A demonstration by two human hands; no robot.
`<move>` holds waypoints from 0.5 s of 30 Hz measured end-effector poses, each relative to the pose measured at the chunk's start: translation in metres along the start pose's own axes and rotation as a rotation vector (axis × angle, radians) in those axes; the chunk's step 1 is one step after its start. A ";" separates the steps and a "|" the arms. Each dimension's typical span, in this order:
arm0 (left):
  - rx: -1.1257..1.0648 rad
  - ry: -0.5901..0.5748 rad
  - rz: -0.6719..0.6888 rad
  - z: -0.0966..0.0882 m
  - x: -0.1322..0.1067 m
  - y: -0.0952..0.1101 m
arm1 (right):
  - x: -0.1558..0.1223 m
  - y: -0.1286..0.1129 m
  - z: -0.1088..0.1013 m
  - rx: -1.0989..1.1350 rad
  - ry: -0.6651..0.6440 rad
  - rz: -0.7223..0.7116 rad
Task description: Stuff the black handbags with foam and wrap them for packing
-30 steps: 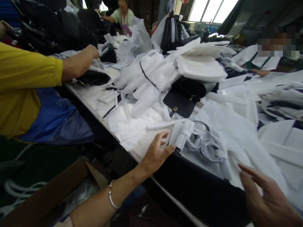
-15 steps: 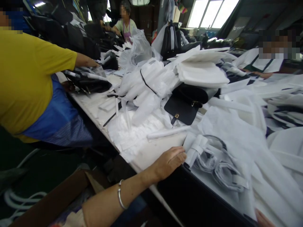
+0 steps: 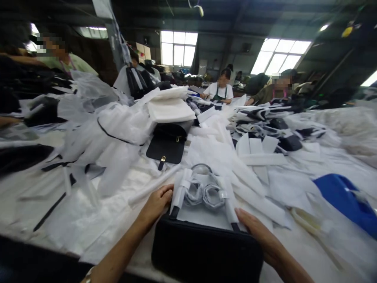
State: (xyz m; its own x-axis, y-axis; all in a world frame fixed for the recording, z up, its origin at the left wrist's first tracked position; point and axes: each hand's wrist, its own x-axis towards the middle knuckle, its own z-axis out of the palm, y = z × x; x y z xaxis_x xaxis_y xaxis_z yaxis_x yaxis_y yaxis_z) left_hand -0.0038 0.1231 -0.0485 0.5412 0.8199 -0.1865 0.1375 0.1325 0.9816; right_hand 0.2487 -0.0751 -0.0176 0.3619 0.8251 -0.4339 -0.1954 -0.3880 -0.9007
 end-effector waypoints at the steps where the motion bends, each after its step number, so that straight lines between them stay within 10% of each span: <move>1: 0.076 -0.003 0.026 0.002 0.004 0.001 | -0.001 0.000 0.000 0.040 -0.059 -0.008; 5: 0.287 0.080 0.053 0.003 0.013 0.001 | 0.013 0.002 -0.018 -0.038 -0.129 -0.029; 12: 0.108 -0.019 -0.072 0.003 0.015 0.000 | 0.083 -0.064 -0.118 -1.257 0.597 -0.553; 15: 0.000 -0.010 -0.182 0.008 0.013 0.001 | 0.123 -0.098 -0.149 -1.422 0.600 -0.570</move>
State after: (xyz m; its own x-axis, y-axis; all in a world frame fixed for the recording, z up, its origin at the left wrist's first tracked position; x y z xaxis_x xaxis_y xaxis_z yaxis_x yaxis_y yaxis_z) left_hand 0.0099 0.1296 -0.0502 0.5155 0.7770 -0.3613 0.2335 0.2783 0.9317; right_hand 0.4479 0.0036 0.0138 0.4352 0.8492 0.2991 0.8986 -0.4304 -0.0854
